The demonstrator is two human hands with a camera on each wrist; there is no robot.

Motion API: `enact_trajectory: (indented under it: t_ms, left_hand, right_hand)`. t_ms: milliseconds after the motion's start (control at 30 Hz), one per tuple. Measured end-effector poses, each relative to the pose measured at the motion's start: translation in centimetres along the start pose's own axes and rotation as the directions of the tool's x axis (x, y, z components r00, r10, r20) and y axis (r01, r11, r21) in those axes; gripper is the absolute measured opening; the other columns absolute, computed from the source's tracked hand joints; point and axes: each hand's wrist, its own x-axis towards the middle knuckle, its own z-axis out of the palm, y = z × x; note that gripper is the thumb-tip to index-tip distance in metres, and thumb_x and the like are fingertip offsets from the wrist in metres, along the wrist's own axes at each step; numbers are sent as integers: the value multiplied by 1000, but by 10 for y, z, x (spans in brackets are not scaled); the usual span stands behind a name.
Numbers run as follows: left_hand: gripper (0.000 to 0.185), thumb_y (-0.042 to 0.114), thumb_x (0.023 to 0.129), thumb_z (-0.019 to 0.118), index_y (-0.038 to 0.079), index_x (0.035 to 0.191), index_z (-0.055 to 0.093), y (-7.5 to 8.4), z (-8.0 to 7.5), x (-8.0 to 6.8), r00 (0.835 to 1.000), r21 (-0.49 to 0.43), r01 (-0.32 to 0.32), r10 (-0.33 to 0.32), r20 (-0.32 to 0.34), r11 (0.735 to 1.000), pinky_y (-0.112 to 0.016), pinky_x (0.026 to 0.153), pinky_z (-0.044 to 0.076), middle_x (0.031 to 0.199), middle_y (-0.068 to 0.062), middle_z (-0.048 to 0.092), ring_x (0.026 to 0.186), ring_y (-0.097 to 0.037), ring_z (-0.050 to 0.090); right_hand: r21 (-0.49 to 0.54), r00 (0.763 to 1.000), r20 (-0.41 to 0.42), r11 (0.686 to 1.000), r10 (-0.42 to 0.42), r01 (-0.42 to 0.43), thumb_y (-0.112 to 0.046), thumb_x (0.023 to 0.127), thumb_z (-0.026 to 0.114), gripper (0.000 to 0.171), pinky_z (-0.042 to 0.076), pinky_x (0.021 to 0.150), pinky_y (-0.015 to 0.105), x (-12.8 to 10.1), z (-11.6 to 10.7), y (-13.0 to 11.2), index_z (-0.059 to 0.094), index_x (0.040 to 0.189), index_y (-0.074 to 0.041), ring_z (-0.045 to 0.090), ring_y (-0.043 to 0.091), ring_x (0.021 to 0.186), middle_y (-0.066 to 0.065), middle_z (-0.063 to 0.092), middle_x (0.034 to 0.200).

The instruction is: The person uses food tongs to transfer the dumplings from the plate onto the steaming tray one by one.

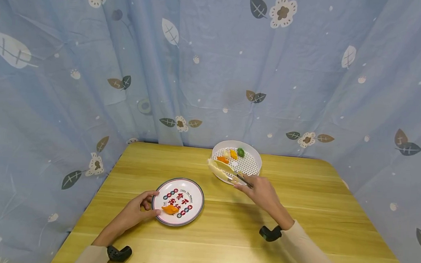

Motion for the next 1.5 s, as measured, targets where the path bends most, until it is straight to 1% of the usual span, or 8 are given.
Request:
enact_trajectory:
  t_ms: [133, 300, 433, 633, 900, 1133, 1367, 1500]
  left_hand:
    - [64, 23, 84, 87, 8, 139, 58, 0, 0, 0, 1000, -2, 2, -2, -3, 1000, -28, 73, 41, 108, -10, 53, 89, -23, 49]
    - [64, 22, 85, 87, 6, 139, 58, 0, 0, -1, 1000, 6, -23, 23, -3, 1000, -27, 72, 41, 108, -10, 53, 88, -23, 49]
    - [64, 21, 85, 87, 6, 139, 57, 0, 0, -1, 999, 9, -32, 32, 3, 999, -27, 72, 41, 108, -10, 53, 88, -23, 49]
    - [63, 23, 85, 87, 8, 140, 58, -2, 0, 0, 1000, 11, -7, 7, 0, 1000, -28, 73, 41, 108, -10, 53, 89, -23, 49]
    - [64, 25, 85, 87, 9, 140, 58, -3, 0, 0, 1000, -3, -11, 11, 0, 1000, -28, 73, 41, 106, -10, 54, 89, -23, 49]
    - [65, 25, 85, 87, 9, 140, 58, -2, 0, 0, 1000, 5, -6, 6, 0, 1000, -28, 73, 41, 105, -10, 53, 89, -23, 49]
    - [64, 25, 85, 87, 9, 140, 58, 0, 1, -1, 1000, -17, -4, 4, 1, 1000, -28, 74, 41, 107, -11, 53, 89, -24, 49]
    - [64, 25, 86, 86, 9, 140, 57, 0, 0, -2, 1000, -31, -5, 5, 5, 999, -28, 74, 41, 108, -11, 53, 90, -23, 49]
  right_hand:
    - [2, 1000, -18, 1000, 16, -16, -49, 89, 78, 59, 39, 57, 30, 0, -3, 11, 73, 125, -2, 45, 12, 60, 15, 73, 116]
    - [0, 998, -18, 998, 56, -56, -48, 89, 78, 59, 36, 54, 30, 0, -6, 25, 72, 125, -1, 41, 11, 56, 16, 76, 98]
    - [-12, 997, -31, 998, 68, -68, -46, 89, 79, 57, 35, 53, 30, -1, -8, 35, 74, 122, -1, 42, 12, 56, 15, 76, 99]
    - [-31, 995, -25, 994, 101, -102, -45, 89, 79, 56, 36, 53, 32, -3, -9, 50, 73, 124, -3, 43, 15, 57, -2, 60, 66]
    - [-74, 988, 2, 985, 157, -156, -51, 89, 77, 58, 38, 54, 32, -2, -9, 62, 75, 121, -2, 46, 16, 58, 8, 72, 82]
    - [-82, 985, 24, 982, 173, -170, -42, 91, 79, 54, 33, 53, 33, 3, -10, 66, 72, 123, 0, 42, 18, 58, 3, 62, 68]
    - [-102, 984, 33, 980, 172, -168, -45, 93, 76, 56, 32, 53, 33, 8, -10, 68, 71, 127, 0, 41, 18, 57, 4, 60, 67]
    - [-129, 981, 56, 976, 186, -178, -47, 93, 75, 59, 32, 53, 32, 12, -9, 69, 70, 129, -1, 42, 18, 58, 1, 50, 63]
